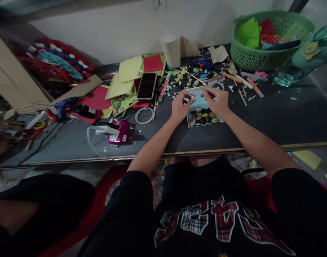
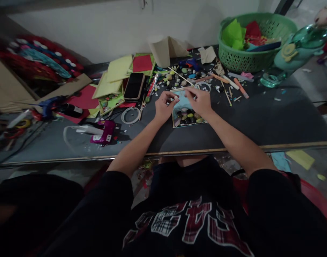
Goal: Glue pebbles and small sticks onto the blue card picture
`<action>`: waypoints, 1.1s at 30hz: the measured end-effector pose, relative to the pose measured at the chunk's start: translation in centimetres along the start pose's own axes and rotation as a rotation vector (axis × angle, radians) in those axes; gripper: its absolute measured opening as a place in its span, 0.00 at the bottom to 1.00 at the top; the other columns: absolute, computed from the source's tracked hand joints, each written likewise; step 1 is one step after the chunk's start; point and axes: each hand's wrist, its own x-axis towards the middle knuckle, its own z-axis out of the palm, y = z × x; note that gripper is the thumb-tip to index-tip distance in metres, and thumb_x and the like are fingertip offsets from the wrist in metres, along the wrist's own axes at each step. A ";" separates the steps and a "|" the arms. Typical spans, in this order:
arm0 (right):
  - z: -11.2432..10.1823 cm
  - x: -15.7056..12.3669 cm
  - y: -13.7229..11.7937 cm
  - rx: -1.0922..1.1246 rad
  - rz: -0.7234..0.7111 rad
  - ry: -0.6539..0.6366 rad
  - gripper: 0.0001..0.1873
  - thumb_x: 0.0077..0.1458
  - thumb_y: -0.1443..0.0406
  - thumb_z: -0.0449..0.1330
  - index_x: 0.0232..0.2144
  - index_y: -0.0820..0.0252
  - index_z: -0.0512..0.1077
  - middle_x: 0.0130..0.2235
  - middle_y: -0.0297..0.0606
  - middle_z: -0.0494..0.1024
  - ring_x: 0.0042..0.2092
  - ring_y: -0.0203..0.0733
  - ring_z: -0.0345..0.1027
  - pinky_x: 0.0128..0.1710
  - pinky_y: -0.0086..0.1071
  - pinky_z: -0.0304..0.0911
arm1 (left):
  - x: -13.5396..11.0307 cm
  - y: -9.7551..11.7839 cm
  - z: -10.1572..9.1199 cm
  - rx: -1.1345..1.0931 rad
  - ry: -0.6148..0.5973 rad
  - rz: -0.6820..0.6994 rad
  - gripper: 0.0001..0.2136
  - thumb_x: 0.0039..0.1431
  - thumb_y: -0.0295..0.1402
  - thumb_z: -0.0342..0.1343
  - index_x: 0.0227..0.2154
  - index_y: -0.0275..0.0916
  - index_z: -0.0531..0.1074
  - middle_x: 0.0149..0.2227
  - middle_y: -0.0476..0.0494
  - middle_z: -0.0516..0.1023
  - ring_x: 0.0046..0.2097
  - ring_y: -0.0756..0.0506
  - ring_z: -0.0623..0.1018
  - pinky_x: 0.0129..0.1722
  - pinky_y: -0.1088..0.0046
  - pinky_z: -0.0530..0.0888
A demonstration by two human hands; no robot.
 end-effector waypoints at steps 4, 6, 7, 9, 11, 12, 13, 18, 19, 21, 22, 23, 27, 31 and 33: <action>-1.2 1.0 1.9 -0.374 0.103 0.148 0.30 0.65 0.57 0.53 0.65 0.66 0.64 0.64 0.58 0.65 0.69 0.65 0.51 0.64 0.64 0.53 | 0.1 -0.2 0.1 0.002 0.024 -0.058 0.06 0.57 0.31 0.64 0.36 0.39 0.74 0.34 0.48 0.80 0.33 0.51 0.76 0.33 0.76 0.71; -1.3 0.9 2.5 -0.419 0.041 0.109 0.29 0.64 0.54 0.55 0.60 0.66 0.69 0.63 0.58 0.66 0.69 0.68 0.50 0.64 0.66 0.51 | 0.2 -0.4 0.1 -0.013 0.016 -0.071 0.09 0.57 0.33 0.64 0.40 0.40 0.76 0.33 0.49 0.80 0.32 0.51 0.75 0.33 0.75 0.71; -1.1 0.8 2.6 -0.402 0.005 0.083 0.26 0.64 0.51 0.55 0.53 0.64 0.75 0.57 0.57 0.73 0.65 0.68 0.57 0.62 0.66 0.54 | 0.2 -0.5 0.1 -0.030 0.003 -0.075 0.10 0.58 0.34 0.64 0.42 0.40 0.78 0.33 0.48 0.81 0.32 0.51 0.76 0.33 0.75 0.71; -0.6 0.4 2.5 -0.342 -0.037 0.056 0.27 0.64 0.46 0.53 0.33 0.60 0.80 0.39 0.51 0.81 0.52 0.62 0.70 0.57 0.63 0.62 | 0.2 -0.8 0.1 -0.061 -0.039 -0.077 0.10 0.59 0.36 0.63 0.43 0.41 0.80 0.35 0.47 0.82 0.34 0.50 0.77 0.35 0.74 0.72; 0.0 0.0 2.0 -0.285 -0.073 0.049 0.30 0.65 0.45 0.51 0.25 0.58 0.78 0.30 0.47 0.80 0.44 0.57 0.73 0.52 0.59 0.66 | 0.2 -1.0 0.1 -0.088 -0.077 -0.077 0.12 0.59 0.40 0.63 0.41 0.40 0.81 0.36 0.45 0.82 0.34 0.49 0.77 0.36 0.73 0.72; 0.3 -0.2 1.6 -0.257 -0.113 0.033 0.28 0.65 0.45 0.51 0.28 0.58 0.79 0.32 0.47 0.81 0.44 0.56 0.73 0.52 0.57 0.67 | 0.2 -1.1 0.1 -0.111 -0.092 -0.082 0.14 0.59 0.44 0.62 0.41 0.40 0.81 0.35 0.45 0.82 0.34 0.49 0.77 0.36 0.73 0.72; 0.4 -0.3 1.1 -0.230 -0.169 0.007 0.25 0.65 0.47 0.52 0.34 0.57 0.80 0.37 0.46 0.82 0.46 0.55 0.73 0.52 0.55 0.67 | 0.3 -1.2 0.1 -0.146 -0.108 -0.092 0.17 0.59 0.48 0.61 0.40 0.39 0.81 0.34 0.45 0.81 0.33 0.50 0.76 0.35 0.73 0.72; 0.2 -0.8 -0.6 -0.173 -0.389 -0.055 0.20 0.65 0.54 0.56 0.54 0.52 0.76 0.45 0.41 0.82 0.50 0.51 0.73 0.56 0.49 0.65 | 0.5 -1.5 0.4 -0.361 -0.200 -0.168 0.32 0.58 0.64 0.50 0.39 0.38 0.81 0.24 0.49 0.74 0.27 0.52 0.71 0.28 0.75 0.69; 0.2 -0.8 -0.7 -0.179 -0.383 -0.026 0.19 0.65 0.54 0.56 0.53 0.52 0.77 0.45 0.41 0.82 0.50 0.51 0.72 0.56 0.49 0.65 | 0.5 -1.6 0.4 -0.380 -0.204 -0.171 0.32 0.57 0.64 0.51 0.39 0.38 0.81 0.24 0.49 0.73 0.26 0.53 0.70 0.28 0.75 0.68; 0.3 -0.8 -0.6 -0.180 -0.365 0.012 0.16 0.64 0.54 0.57 0.48 0.50 0.80 0.43 0.41 0.81 0.49 0.51 0.72 0.56 0.50 0.65 | 0.5 -1.6 0.4 -0.405 -0.203 -0.164 0.32 0.55 0.64 0.54 0.37 0.37 0.81 0.23 0.50 0.73 0.26 0.53 0.71 0.28 0.76 0.69; 0.3 -0.7 -0.5 -0.172 -0.367 0.013 0.15 0.64 0.54 0.58 0.45 0.49 0.81 0.42 0.40 0.81 0.48 0.51 0.72 0.54 0.49 0.65 | 0.5 -1.6 0.4 -0.414 -0.209 -0.164 0.31 0.53 0.64 0.56 0.37 0.37 0.81 0.24 0.49 0.75 0.27 0.53 0.72 0.29 0.76 0.70; 0.5 -0.7 -0.3 -0.159 -0.371 0.011 0.14 0.64 0.55 0.57 0.43 0.48 0.81 0.40 0.40 0.81 0.46 0.50 0.72 0.52 0.49 0.67 | 0.4 -1.7 0.4 -0.423 -0.225 -0.169 0.31 0.51 0.64 0.58 0.38 0.38 0.81 0.27 0.48 0.78 0.29 0.52 0.74 0.32 0.75 0.73; 0.8 -0.7 0.1 -0.102 -0.376 0.042 0.13 0.64 0.57 0.57 0.41 0.47 0.82 0.38 0.39 0.82 0.43 0.48 0.73 0.48 0.46 0.69 | 0.4 -1.8 0.3 -0.439 -0.284 -0.184 0.30 0.47 0.57 0.67 0.47 0.40 0.80 0.48 0.40 0.83 0.49 0.44 0.81 0.53 0.67 0.76; 0.8 -0.6 0.3 -0.049 -0.337 0.060 0.12 0.62 0.54 0.60 0.36 0.48 0.83 0.37 0.37 0.83 0.42 0.49 0.75 0.48 0.47 0.69 | 0.4 -1.9 0.3 -0.347 -0.258 -0.146 0.25 0.56 0.52 0.63 0.48 0.38 0.79 0.52 0.37 0.82 0.53 0.43 0.80 0.55 0.64 0.75; 0.8 -0.6 0.2 -0.040 -0.288 0.040 0.12 0.61 0.53 0.61 0.33 0.48 0.82 0.36 0.37 0.83 0.41 0.49 0.75 0.49 0.48 0.69 | 0.4 -1.9 0.3 -0.295 -0.263 -0.141 0.24 0.59 0.52 0.60 0.48 0.38 0.79 0.50 0.37 0.83 0.48 0.44 0.82 0.51 0.65 0.77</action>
